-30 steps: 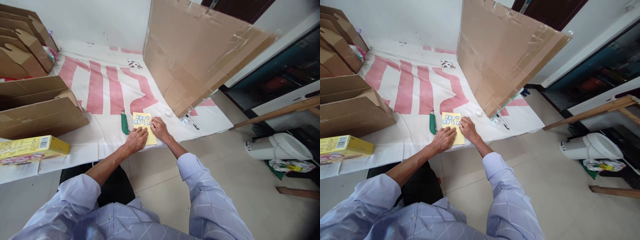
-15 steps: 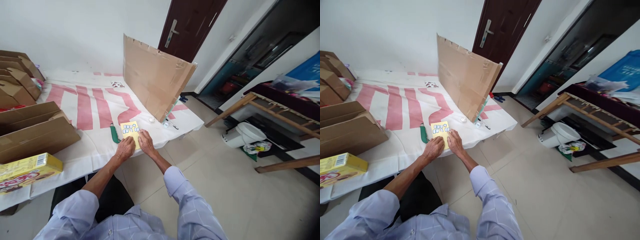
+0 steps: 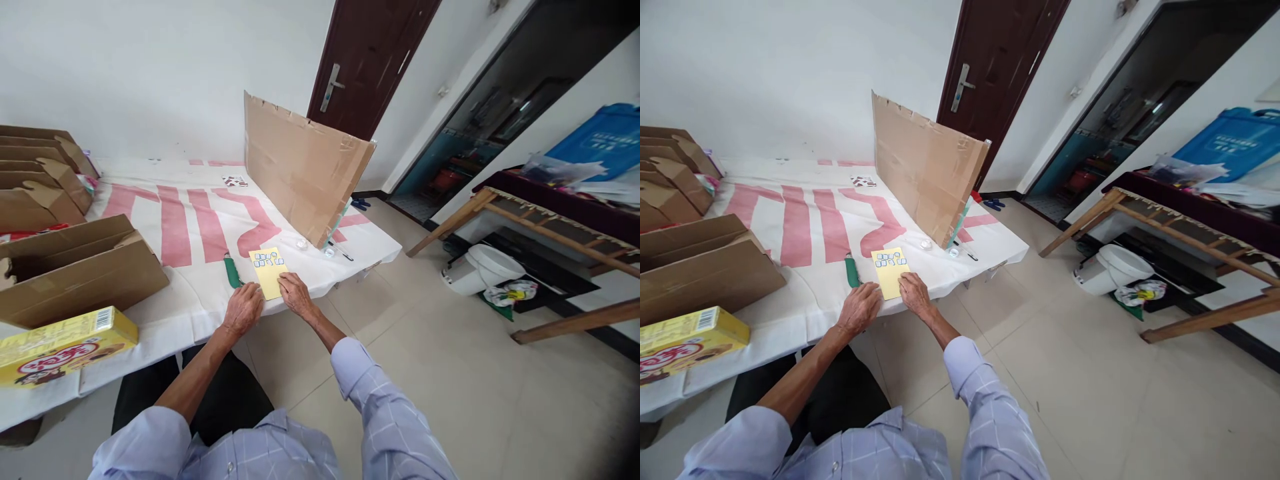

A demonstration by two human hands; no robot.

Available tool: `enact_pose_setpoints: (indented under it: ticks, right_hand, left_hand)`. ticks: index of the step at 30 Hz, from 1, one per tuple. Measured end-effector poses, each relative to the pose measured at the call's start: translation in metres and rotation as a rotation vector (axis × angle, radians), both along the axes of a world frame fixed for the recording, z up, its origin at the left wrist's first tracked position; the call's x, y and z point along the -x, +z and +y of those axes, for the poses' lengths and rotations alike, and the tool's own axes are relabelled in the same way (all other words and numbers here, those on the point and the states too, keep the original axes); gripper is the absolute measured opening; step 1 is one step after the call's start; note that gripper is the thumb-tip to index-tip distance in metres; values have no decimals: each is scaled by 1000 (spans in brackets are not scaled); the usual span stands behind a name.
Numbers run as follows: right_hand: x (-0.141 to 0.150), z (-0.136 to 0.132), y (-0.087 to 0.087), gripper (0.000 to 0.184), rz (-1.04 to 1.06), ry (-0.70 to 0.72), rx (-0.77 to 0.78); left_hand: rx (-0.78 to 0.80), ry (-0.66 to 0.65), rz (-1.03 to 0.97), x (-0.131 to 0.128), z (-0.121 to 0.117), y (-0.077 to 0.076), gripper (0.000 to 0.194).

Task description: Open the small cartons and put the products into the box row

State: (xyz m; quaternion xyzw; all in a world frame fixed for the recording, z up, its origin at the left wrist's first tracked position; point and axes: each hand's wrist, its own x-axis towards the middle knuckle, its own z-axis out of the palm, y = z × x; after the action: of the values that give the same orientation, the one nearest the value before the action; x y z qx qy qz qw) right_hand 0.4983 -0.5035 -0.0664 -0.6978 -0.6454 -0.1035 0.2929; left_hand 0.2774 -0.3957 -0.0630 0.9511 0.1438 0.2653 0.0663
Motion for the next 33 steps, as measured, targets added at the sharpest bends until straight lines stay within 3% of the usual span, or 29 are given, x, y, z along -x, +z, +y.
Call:
enact_pose_setpoints:
  ticks: [4, 12, 15, 21, 25, 33]
  right_hand:
    - [17, 5, 4, 32, -5, -22, -13]
    - [99, 15, -1, 28, 46, 130, -82]
    - [116, 24, 2, 23, 81, 49, -46]
    - [134, 65, 26, 41, 67, -214, 212]
    - [136, 79, 30, 29, 17, -249, 308]
    - [122, 69, 27, 27, -20, -223, 274]
  left_hand:
    - [-4, 43, -24, 21, 3, -5, 22]
    - [-41, 163, 29, 59, 10, -4, 29]
    - [-27, 197, 34, 73, 6, -8, 27]
    - [25, 269, -93, 94, -5, -24, 23]
    - [83, 293, -192, 106, -13, -33, 23]
    - [151, 318, -266, 116, -23, -37, 23]
